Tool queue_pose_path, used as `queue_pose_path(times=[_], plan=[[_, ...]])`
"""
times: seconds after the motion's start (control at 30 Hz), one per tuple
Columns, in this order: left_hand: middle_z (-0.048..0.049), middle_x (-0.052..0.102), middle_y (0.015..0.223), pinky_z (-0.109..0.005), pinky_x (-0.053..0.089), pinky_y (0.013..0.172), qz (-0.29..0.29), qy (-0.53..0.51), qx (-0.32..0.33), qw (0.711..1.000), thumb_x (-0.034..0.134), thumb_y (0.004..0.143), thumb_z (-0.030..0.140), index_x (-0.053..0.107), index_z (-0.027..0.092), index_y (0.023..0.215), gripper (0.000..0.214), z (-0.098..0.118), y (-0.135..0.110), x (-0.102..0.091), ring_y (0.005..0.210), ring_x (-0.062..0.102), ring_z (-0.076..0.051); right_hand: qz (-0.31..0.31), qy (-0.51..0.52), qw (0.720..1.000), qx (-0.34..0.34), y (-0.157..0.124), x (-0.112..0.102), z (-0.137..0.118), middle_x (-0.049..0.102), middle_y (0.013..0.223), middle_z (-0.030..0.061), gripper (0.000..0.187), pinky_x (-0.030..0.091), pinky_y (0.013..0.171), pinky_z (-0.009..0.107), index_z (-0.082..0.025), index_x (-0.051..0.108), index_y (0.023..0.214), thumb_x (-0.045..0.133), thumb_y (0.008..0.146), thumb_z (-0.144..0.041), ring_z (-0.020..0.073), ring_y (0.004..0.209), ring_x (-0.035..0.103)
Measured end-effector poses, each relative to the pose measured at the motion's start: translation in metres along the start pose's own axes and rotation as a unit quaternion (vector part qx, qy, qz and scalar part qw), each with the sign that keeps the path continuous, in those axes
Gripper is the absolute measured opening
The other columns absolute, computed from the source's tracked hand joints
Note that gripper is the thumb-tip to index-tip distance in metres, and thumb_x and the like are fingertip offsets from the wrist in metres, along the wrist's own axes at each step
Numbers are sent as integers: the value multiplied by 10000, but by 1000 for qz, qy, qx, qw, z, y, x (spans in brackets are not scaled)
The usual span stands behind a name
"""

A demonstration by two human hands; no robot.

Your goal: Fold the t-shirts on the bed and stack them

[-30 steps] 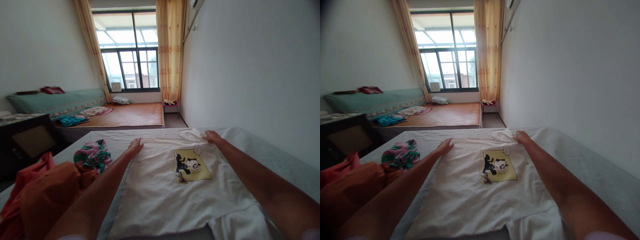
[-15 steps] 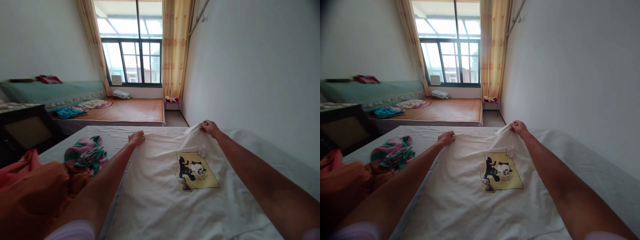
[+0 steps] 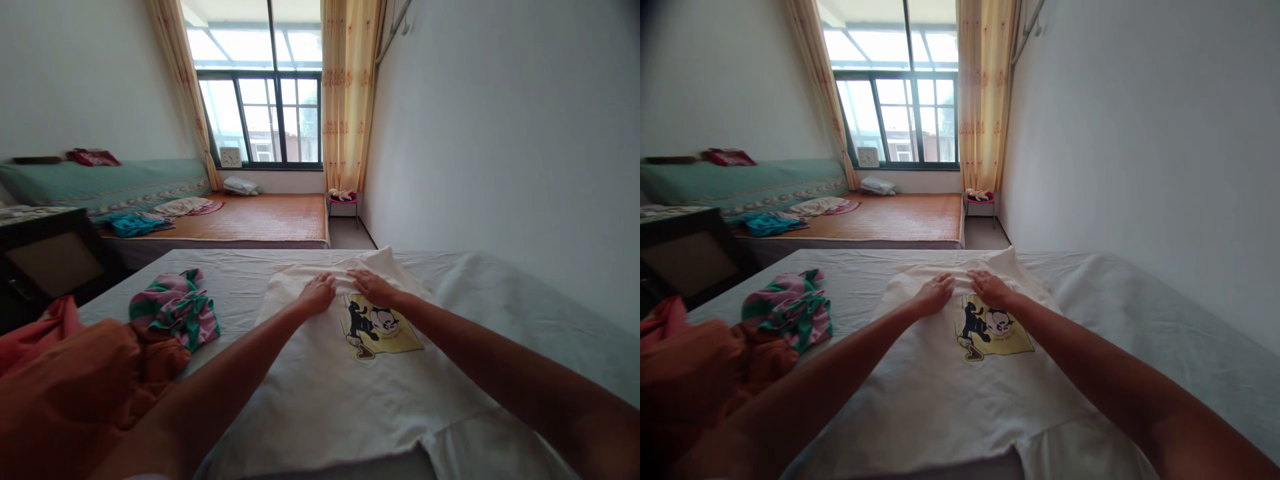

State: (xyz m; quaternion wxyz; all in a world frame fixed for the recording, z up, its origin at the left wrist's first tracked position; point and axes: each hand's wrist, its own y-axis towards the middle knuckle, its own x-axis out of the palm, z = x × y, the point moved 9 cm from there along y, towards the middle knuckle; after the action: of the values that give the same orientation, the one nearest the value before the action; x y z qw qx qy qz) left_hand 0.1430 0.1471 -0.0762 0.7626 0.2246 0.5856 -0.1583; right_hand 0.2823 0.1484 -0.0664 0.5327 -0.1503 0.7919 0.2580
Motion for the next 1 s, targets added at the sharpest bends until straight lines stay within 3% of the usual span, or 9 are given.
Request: queue_pose_path(times=[0.07,0.13,0.33,0.47,0.67,0.77,0.83,0.9,1.0], plan=[[-108,308,1498,-430,216,1114,-25,-5,7,1000,288,921,493,350,179,1414,588,17,-6,21,1382,245,-263,-64,-24,997,-20,-6,30,-12,336,1492,48,567,198,1132,423,-216,347,1430,254,938,-483,221,1372,277],[-102,248,1523,-457,157,1130,-27,6,-21,999,259,906,566,311,177,1436,660,7,-13,28,1410,164,-266,-89,-45,995,18,-15,37,6,273,1520,35,616,166,1136,428,-217,300,1452,212,934,-540,221,1395,219],[-66,160,1550,-520,133,1112,-38,54,-187,980,226,918,531,276,240,1455,613,-108,-44,0,1419,123,-272,-21,-116,958,263,-64,-14,144,287,1515,48,580,192,1123,435,-225,336,1433,214,939,-503,226,1382,258],[-80,197,1541,-497,152,1110,-24,87,-248,965,192,923,515,264,259,1460,599,-152,-60,-15,1410,168,-269,28,-147,944,294,-82,-32,179,413,1445,97,496,286,1078,403,-184,463,1350,308,929,-395,238,1321,372],[-68,193,1544,-478,165,1110,-26,96,-239,966,174,926,506,250,269,1465,594,-150,-58,-14,1409,171,-270,74,-161,938,299,-93,-54,182,657,1102,91,359,434,875,327,-198,576,1189,454,861,-279,213,970,610],[-55,180,1548,-492,166,1107,-29,92,-239,966,165,925,517,237,291,1467,591,-151,-57,-14,1409,169,-275,79,-185,934,297,-101,-67,184,674,966,72,236,454,764,300,-218,664,992,488,838,-246,199,847,618],[-49,170,1550,-506,167,1102,-31,86,-242,966,166,924,525,231,310,1466,587,-152,-57,-15,1410,166,-278,87,-205,929,297,-102,-73,178,658,1015,93,232,453,772,317,-215,675,985,499,835,-238,222,912,597],[-51,168,1551,-534,171,1092,-34,84,-256,962,183,925,519,248,314,1460,577,-152,-56,-17,1410,160,-290,118,-220,928,275,-93,-79,159,612,1161,114,285,448,826,365,-218,657,1071,472,856,-237,265,1057,538],[-61,172,1550,-531,127,1105,-5,118,-221,968,251,931,439,354,270,1423,531,-133,-44,-25,1415,132,-293,95,-191,966,148,-55,-60,106,579,1253,92,374,431,911,399,-239,617,1182,361,909,-239,259,1150,488]])
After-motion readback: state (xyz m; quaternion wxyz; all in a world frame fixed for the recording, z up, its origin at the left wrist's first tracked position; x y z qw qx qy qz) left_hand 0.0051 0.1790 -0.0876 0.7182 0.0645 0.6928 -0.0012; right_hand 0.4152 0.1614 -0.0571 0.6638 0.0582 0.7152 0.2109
